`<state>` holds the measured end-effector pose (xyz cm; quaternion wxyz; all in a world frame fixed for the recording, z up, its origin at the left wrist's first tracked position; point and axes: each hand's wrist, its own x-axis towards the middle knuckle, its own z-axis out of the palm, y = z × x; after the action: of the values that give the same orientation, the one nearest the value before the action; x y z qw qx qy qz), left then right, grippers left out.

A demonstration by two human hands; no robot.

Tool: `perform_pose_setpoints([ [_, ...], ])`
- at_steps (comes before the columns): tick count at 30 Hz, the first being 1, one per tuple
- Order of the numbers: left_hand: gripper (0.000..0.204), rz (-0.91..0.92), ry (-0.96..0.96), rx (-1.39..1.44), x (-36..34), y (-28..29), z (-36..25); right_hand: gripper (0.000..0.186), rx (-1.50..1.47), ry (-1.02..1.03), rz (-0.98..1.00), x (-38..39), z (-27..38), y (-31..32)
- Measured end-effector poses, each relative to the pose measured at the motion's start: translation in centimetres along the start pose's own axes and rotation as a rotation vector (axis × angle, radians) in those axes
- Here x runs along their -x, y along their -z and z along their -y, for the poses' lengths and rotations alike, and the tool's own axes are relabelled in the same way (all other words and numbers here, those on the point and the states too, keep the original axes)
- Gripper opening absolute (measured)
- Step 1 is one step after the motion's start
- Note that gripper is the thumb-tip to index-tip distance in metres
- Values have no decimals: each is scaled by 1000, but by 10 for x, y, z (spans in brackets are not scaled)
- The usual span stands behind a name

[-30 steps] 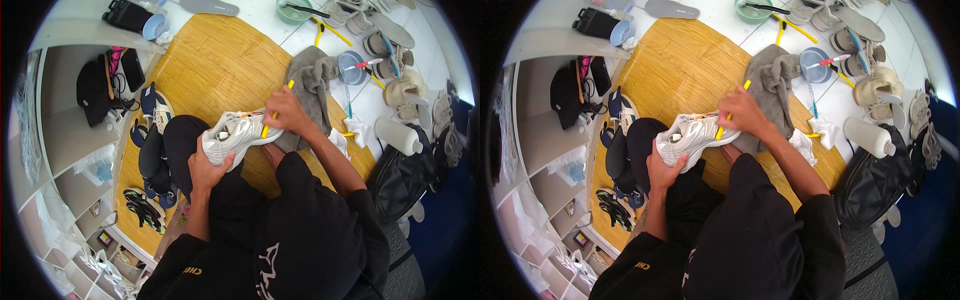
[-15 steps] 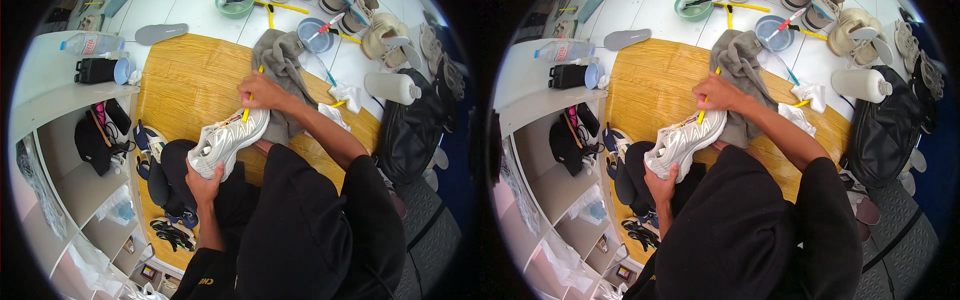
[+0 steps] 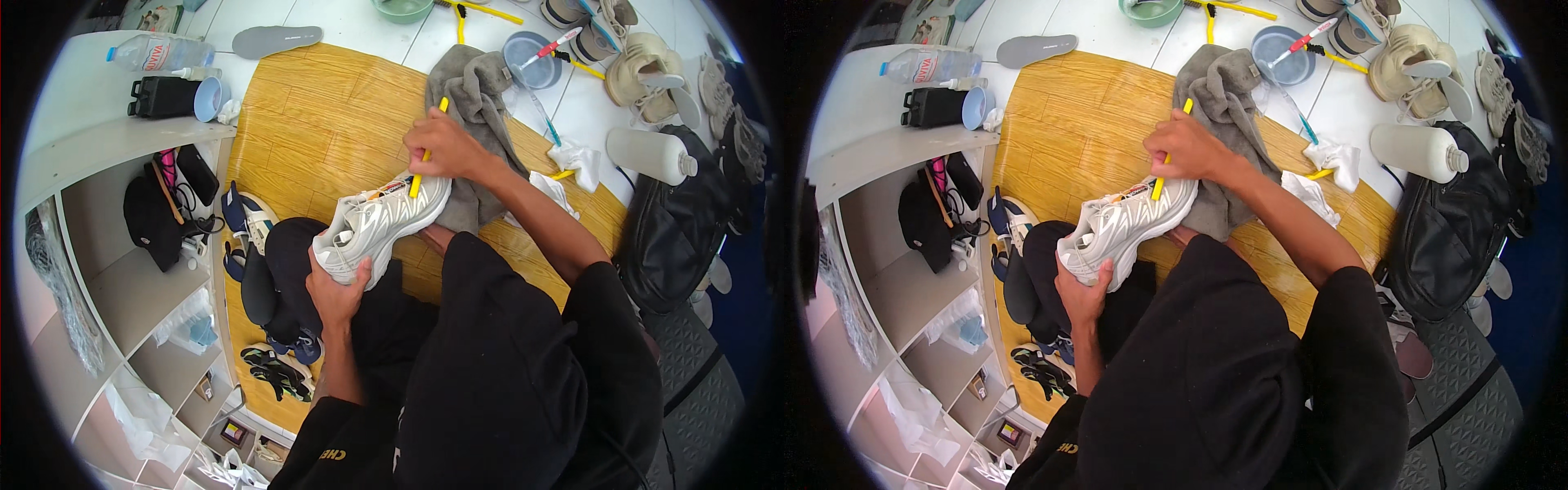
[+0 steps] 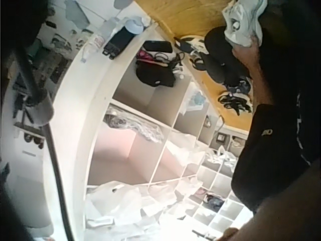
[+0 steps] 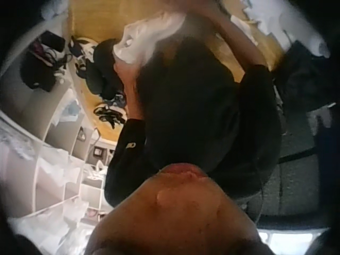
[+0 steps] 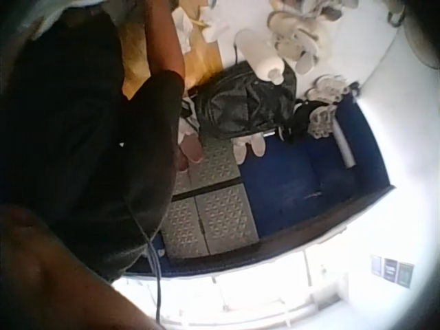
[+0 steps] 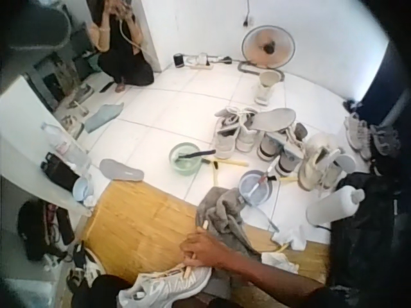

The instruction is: Cleaning and repairing a white sneaker using brushes, cloths, and a scraping tool.

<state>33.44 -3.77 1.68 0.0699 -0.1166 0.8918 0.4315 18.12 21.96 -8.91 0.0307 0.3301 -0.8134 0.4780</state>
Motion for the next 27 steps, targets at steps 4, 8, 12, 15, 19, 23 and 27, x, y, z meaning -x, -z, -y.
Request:
perform_pose_setpoints([
  [4,67,1,2,-9,0,1,-4,22,-75,155,123,10,26,-14],
  [8,67,9,10,-7,-1,1,-3,21,28,60,-80,14,18,-10],
  [12,68,10,5,-29,0,1,-4,21,10,54,-75,15,16,-15],
  [15,68,9,7,-27,0,0,-5,21,49,-34,-100,17,15,-11],
  [19,68,4,3,-15,1,1,-1,20,-53,-47,-59,13,12,-16],
  [23,69,9,-21,-53,0,1,5,19,-1,-34,-17,9,10,-19],
  [27,70,14,21,-5,0,1,-2,19,-69,-144,-21,8,-2,-20],
])
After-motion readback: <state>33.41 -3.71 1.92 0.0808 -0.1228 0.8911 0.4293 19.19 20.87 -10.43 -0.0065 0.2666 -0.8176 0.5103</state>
